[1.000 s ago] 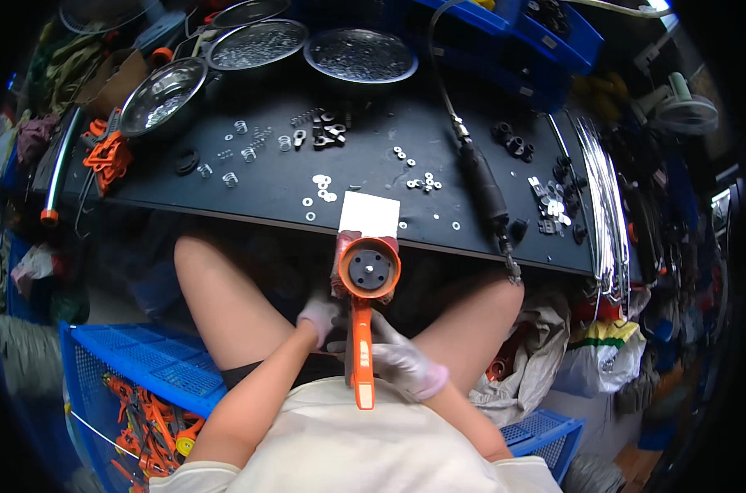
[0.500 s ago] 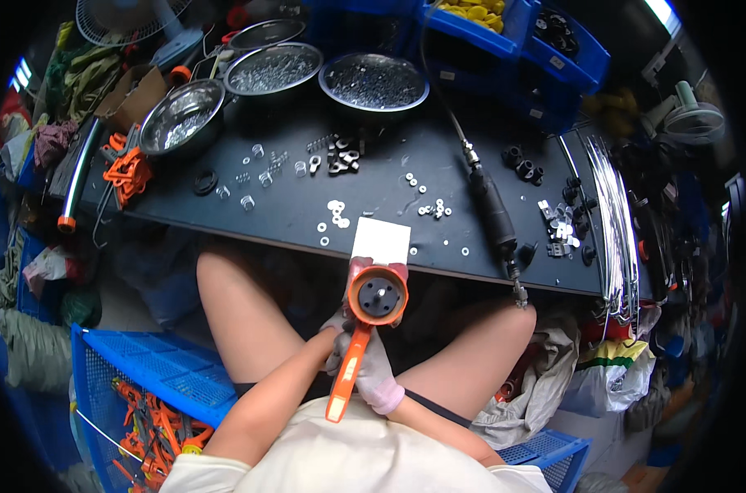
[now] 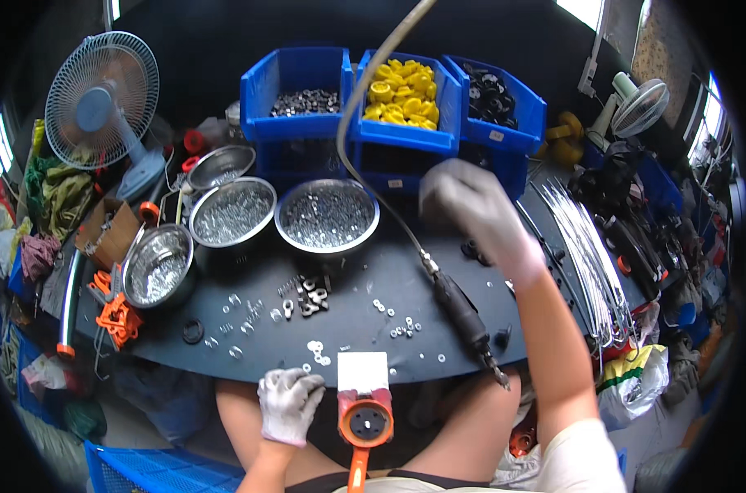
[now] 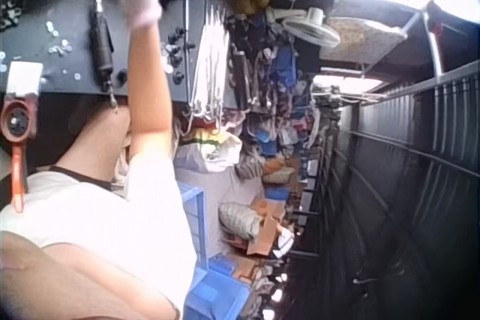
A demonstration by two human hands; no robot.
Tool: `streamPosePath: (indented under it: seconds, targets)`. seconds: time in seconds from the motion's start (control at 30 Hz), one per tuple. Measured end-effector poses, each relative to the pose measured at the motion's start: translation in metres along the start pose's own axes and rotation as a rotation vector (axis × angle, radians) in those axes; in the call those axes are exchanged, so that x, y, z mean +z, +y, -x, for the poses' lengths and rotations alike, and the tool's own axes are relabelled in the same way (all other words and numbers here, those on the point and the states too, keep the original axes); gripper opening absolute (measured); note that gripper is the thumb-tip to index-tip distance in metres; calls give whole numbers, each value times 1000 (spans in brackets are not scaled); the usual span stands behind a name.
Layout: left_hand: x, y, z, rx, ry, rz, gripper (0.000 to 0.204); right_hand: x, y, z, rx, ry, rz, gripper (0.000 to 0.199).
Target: The person assembles an orange mechanical tool handle by inserting black plastic components, washers, and springs into it, then securing them with screws using an electric screwdriver.
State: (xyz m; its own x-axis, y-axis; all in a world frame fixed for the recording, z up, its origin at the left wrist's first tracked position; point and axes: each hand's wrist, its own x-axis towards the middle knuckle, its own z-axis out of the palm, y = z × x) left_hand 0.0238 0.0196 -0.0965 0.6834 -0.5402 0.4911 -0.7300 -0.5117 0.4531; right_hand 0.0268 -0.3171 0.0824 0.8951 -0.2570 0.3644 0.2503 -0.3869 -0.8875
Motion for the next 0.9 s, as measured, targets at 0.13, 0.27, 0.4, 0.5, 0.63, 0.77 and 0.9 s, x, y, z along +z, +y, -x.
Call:
streamPosePath:
  seconds: [0.13,0.27,0.4,0.5,0.63,0.77,0.9]
  targets:
    - [-3,-2,0,-2,-13,-19,18,-26,54,-175,124,202,955,48]
    - [5,-6,-5,-47,-10,61,17,-21,100,-257,344,-49,1191,81]
    - [6,-7,-2,-99,16,68,20,-16,95,-284,312,-415,1089,103]
    - [9,-7,-3,-88,21,69,21,-21,109,-283,206,-212,953,96]
    - [11,-8,-1,-80,32,41,23,-11,91,-266,171,-230,879,91]
    - [17,-9,2,-81,60,-7,25,-15,89,-262,140,-239,908,93]
    - [16,-8,3,-71,76,-43,26,-7,86,-257,149,-278,745,92]
